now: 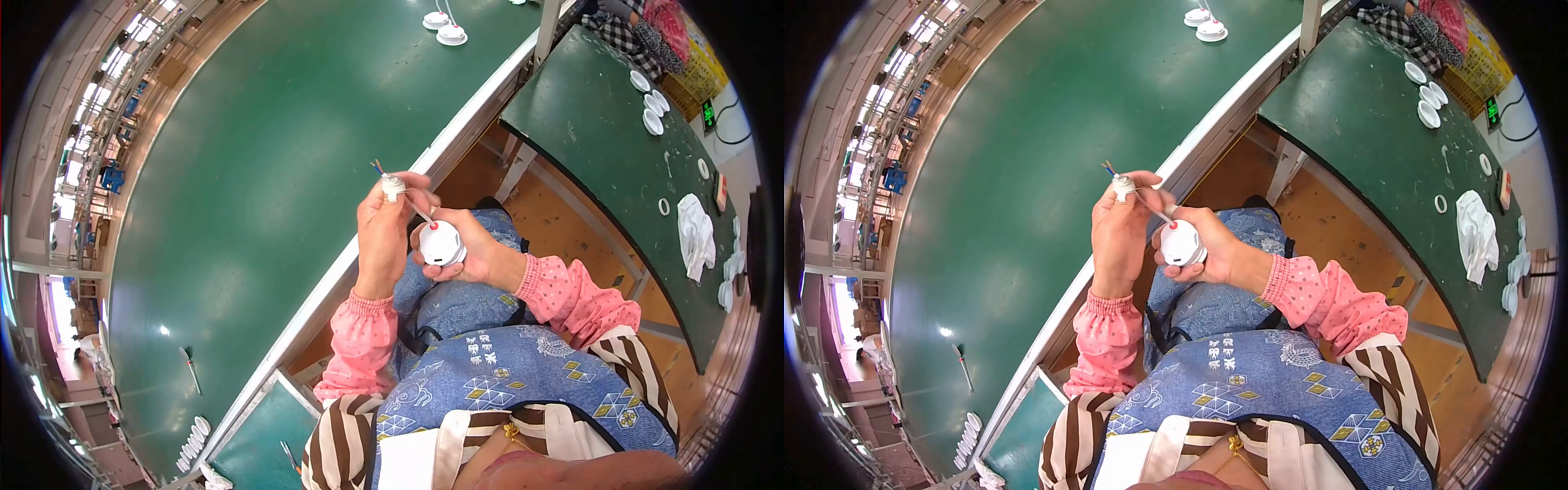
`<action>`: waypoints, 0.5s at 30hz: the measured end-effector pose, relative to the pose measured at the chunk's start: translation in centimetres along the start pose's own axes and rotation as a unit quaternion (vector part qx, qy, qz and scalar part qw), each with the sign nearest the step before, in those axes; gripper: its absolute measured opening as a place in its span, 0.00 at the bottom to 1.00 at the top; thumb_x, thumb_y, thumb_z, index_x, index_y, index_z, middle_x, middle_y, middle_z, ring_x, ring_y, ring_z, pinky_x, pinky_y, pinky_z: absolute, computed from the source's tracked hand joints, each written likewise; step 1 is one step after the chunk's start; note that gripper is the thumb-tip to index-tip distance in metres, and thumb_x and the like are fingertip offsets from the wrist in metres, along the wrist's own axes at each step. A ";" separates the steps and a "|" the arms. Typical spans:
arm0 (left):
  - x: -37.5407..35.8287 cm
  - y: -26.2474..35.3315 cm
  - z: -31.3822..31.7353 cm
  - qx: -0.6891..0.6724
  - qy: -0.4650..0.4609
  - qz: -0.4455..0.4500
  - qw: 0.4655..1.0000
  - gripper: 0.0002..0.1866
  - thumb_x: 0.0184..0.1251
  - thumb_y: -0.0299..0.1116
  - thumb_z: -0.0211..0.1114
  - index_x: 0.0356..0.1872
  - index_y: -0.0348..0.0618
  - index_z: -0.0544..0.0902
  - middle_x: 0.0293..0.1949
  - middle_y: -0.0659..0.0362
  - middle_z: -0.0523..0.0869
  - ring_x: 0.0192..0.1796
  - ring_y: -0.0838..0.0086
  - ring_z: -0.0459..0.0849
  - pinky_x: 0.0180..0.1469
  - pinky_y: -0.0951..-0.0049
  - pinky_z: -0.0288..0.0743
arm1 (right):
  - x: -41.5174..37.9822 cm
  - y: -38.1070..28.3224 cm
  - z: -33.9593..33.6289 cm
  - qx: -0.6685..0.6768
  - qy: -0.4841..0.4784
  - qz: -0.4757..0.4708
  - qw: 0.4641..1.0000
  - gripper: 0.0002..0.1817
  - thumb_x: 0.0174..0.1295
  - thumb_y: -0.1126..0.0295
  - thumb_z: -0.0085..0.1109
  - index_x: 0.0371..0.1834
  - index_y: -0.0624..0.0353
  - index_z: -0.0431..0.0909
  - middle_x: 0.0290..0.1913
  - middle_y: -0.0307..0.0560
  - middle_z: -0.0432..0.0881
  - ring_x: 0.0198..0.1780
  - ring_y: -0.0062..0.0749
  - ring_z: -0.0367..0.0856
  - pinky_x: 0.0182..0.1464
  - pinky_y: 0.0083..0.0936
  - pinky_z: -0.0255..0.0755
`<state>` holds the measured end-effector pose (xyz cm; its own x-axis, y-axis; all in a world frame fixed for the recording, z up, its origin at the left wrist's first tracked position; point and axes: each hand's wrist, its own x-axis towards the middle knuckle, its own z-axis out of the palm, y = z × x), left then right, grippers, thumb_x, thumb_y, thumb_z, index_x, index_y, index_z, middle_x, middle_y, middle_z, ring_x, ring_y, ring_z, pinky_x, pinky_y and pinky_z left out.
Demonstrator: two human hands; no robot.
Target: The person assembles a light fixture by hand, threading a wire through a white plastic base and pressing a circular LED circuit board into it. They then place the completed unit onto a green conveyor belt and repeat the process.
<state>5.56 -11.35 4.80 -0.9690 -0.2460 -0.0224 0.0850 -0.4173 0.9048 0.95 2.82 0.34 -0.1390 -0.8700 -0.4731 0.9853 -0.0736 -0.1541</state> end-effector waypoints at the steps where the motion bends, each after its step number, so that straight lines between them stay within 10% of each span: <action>1: 0.1 0.1 0.0 0.040 0.009 0.030 0.999 0.17 0.83 0.37 0.53 0.55 0.32 0.81 0.34 0.57 0.86 0.43 0.68 0.85 0.48 0.70 0.76 | 0.1 0.0 -0.3 0.012 -0.002 0.005 1.000 0.27 0.70 0.45 0.48 0.35 0.62 0.78 0.28 0.56 0.79 0.20 0.41 0.78 0.09 0.18 0.59; 2: -0.2 0.4 -0.8 0.063 -0.006 0.019 0.998 0.19 0.82 0.37 0.54 0.61 0.33 0.79 0.45 0.54 0.89 0.54 0.70 0.84 0.57 0.70 0.75 | 0.1 -0.1 -0.6 0.025 -0.004 0.008 1.000 0.27 0.71 0.45 0.48 0.36 0.62 0.78 0.28 0.56 0.79 0.20 0.41 0.78 0.09 0.18 0.60; 15: -3.9 -2.1 -1.1 0.140 0.054 0.037 0.988 0.13 0.75 0.30 0.66 0.53 0.33 0.84 0.42 0.60 0.88 0.41 0.79 0.84 0.42 0.80 0.75 | -0.4 -0.4 0.9 -0.212 0.157 -0.195 0.945 0.20 0.72 0.52 0.48 0.38 0.60 0.77 0.27 0.47 0.80 0.19 0.30 0.78 0.11 0.17 0.57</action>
<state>9.39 -10.52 2.55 -0.9309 -0.3648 0.0171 0.0727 -0.1392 0.9876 0.67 2.81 1.37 -0.5707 -0.6245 -0.5332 0.7349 -0.0987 -0.6710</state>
